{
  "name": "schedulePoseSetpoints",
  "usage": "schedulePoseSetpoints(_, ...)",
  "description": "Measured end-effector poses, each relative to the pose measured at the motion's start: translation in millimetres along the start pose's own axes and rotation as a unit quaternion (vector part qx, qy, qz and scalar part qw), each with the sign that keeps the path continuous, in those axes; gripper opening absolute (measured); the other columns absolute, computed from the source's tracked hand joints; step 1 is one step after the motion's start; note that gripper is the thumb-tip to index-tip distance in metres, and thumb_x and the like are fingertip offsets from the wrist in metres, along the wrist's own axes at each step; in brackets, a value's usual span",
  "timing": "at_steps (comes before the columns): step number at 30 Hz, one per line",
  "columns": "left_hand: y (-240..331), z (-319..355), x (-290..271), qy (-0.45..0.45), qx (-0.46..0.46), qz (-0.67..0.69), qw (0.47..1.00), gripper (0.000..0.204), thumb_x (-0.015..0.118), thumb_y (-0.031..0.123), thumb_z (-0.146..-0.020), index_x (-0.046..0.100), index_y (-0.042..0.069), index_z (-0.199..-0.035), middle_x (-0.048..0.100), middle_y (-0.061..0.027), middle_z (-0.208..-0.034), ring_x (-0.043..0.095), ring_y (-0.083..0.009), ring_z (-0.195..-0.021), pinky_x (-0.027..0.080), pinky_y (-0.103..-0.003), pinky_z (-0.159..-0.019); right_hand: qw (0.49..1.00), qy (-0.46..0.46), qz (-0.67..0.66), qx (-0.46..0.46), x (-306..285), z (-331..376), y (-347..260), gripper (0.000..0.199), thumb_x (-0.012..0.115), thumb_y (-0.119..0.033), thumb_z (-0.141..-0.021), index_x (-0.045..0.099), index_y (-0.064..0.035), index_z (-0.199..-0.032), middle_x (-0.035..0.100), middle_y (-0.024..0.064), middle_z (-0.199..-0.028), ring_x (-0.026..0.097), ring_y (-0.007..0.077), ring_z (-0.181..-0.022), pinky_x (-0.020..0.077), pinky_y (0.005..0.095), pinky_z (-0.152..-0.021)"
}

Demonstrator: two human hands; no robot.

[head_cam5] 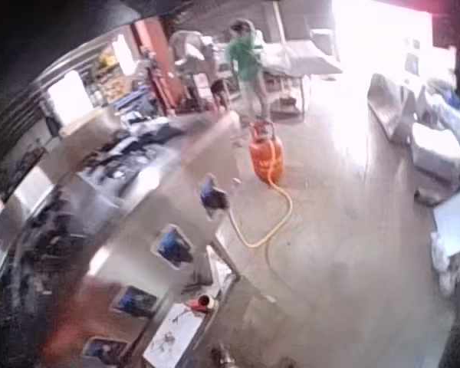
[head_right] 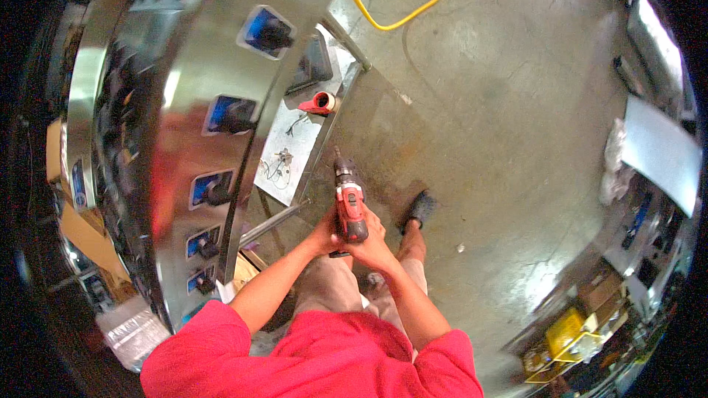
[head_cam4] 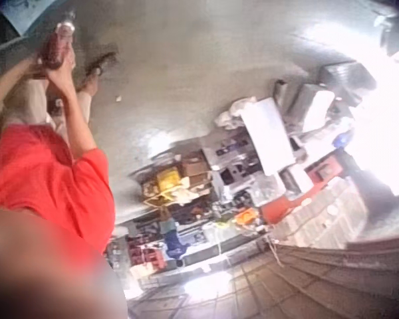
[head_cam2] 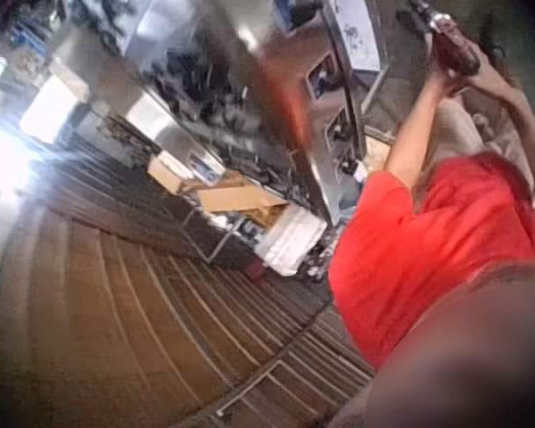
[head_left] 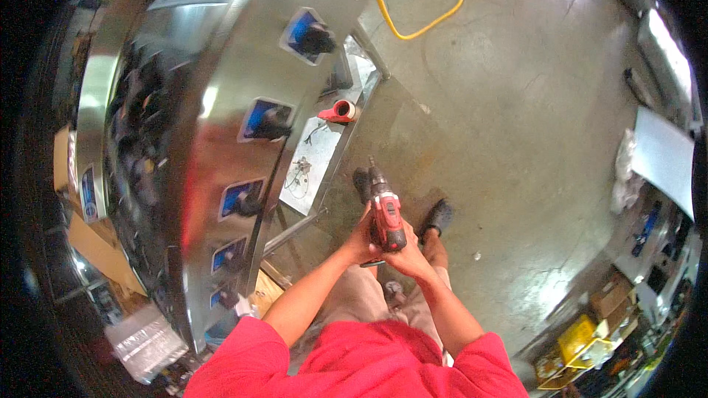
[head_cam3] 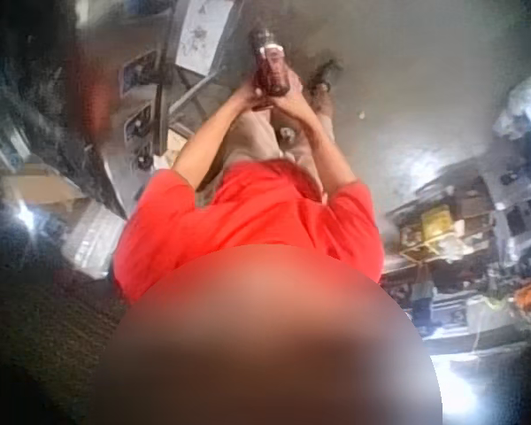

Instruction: The person assembles a stainless steel gas stove by attaching side panels, placing the cooktop, and securing it with a power drill. They connect a gas hose to a cylinder and ignite one burner to test functionality.

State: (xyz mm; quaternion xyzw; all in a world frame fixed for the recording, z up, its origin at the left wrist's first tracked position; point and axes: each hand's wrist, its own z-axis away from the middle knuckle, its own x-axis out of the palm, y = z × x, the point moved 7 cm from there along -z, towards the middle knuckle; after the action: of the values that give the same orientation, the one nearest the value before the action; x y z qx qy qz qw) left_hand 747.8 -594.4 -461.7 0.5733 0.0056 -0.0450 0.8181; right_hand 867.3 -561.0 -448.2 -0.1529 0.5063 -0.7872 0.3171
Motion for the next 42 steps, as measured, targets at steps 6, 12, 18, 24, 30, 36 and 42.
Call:
schedulePoseSetpoints(6, -201, -103, -84, 0.068, -0.259, -0.235, 0.934, 0.072, 0.078, 0.021, -0.07, 0.046, 0.006, -0.133, 0.065, -0.019, -0.117, 0.063, -0.035, -0.113, 0.048, -0.04, -0.097, 0.982, -0.011, 0.01, 0.187, 4, 7, 159, 0.082, 0.065, -0.055, -0.087, 0.044, 0.0014, -0.143, 0.033, 0.0264, -0.153, 0.029, 0.0404, -0.143, 0.0263, 0.049, -0.115)
schedulePoseSetpoints(12, -334, -153, -236, 0.21, -0.44, -0.452, 0.747, 0.072, 0.07, 0.029, -0.073, 0.038, 0.013, -0.135, 0.064, -0.0233, -0.119, 0.061, -0.0419, -0.113, 0.046, -0.05, -0.096, 0.958, -0.09, -0.11, 0.248, 16, -8, 223, 0.063, 0.062, -0.041, -0.093, 0.051, 0.0037, -0.135, 0.054, 0.0265, -0.131, 0.05, 0.0391, -0.126, 0.0388, 0.0431, -0.107)
schedulePoseSetpoints(18, -405, -190, -353, 0.251, -0.433, -0.444, 0.744, 0.09, 0.069, 0.023, -0.076, 0.018, 0.015, -0.15, 0.057, -0.0256, -0.131, 0.057, -0.0433, -0.12, 0.043, -0.049, -0.103, 0.964, -0.086, -0.117, 0.221, 26, -32, 214, 0.054, 0.061, -0.034, -0.094, 0.054, 0.0049, -0.132, 0.059, 0.0268, -0.126, 0.059, 0.0399, -0.117, 0.0448, 0.0443, -0.102)
schedulePoseSetpoints(24, -354, -147, -257, 0.171, -0.262, -0.41, 0.857, 0.083, 0.064, 0.03, -0.089, 0.018, 0.006, -0.154, 0.042, -0.0281, -0.146, 0.044, -0.0424, -0.134, 0.031, -0.049, -0.114, 0.956, -0.018, -0.113, 0.271, 23, -25, 227, 0.052, 0.063, -0.033, -0.095, 0.056, 0.0053, -0.129, 0.065, 0.0248, -0.117, 0.064, 0.0335, -0.112, 0.0492, 0.0393, -0.096)
schedulePoseSetpoints(30, -169, 161, -75, 0.4, -0.368, -0.189, 0.818, 0.055, 0.052, 0.049, -0.098, 0.056, 0.0, -0.121, 0.063, -0.02, -0.122, 0.061, -0.0348, -0.114, 0.044, -0.045, -0.102, 0.985, 0.114, -0.082, 0.101, -31, -27, 103, 0.031, 0.059, -0.019, -0.099, 0.062, 0.0056, -0.118, 0.068, 0.0157, -0.108, 0.065, 0.0215, -0.1, 0.0503, 0.0337, -0.09)
schedulePoseSetpoints(36, -63, 345, -93, 0.782, -0.328, -0.083, 0.524, 0.079, 0.023, 0.06, -0.102, 0.035, -0.005, -0.145, 0.04, -0.0305, -0.148, 0.038, -0.0408, -0.138, 0.029, -0.05, -0.111, 0.961, 0.078, -0.012, -0.264, -80, -63, -187, 0.03, 0.048, -0.019, -0.104, 0.063, 0.0051, -0.112, 0.066, 0.0128, -0.102, 0.061, 0.0208, -0.094, 0.0485, 0.034, -0.087)
schedulePoseSetpoints(42, -17, 331, -171, 0.822, -0.216, -0.068, 0.522, 0.066, 0.031, 0.052, -0.104, 0.046, -0.006, -0.132, 0.048, -0.0351, -0.133, 0.05, -0.048, -0.12, 0.041, -0.05, -0.098, 0.782, 0.047, 0.178, -0.596, -18, -99, -437, 0.034, 0.047, -0.027, -0.104, 0.065, 0.0017, -0.11, 0.065, 0.0158, -0.101, 0.06, 0.0322, -0.095, 0.0448, 0.0421, -0.087)
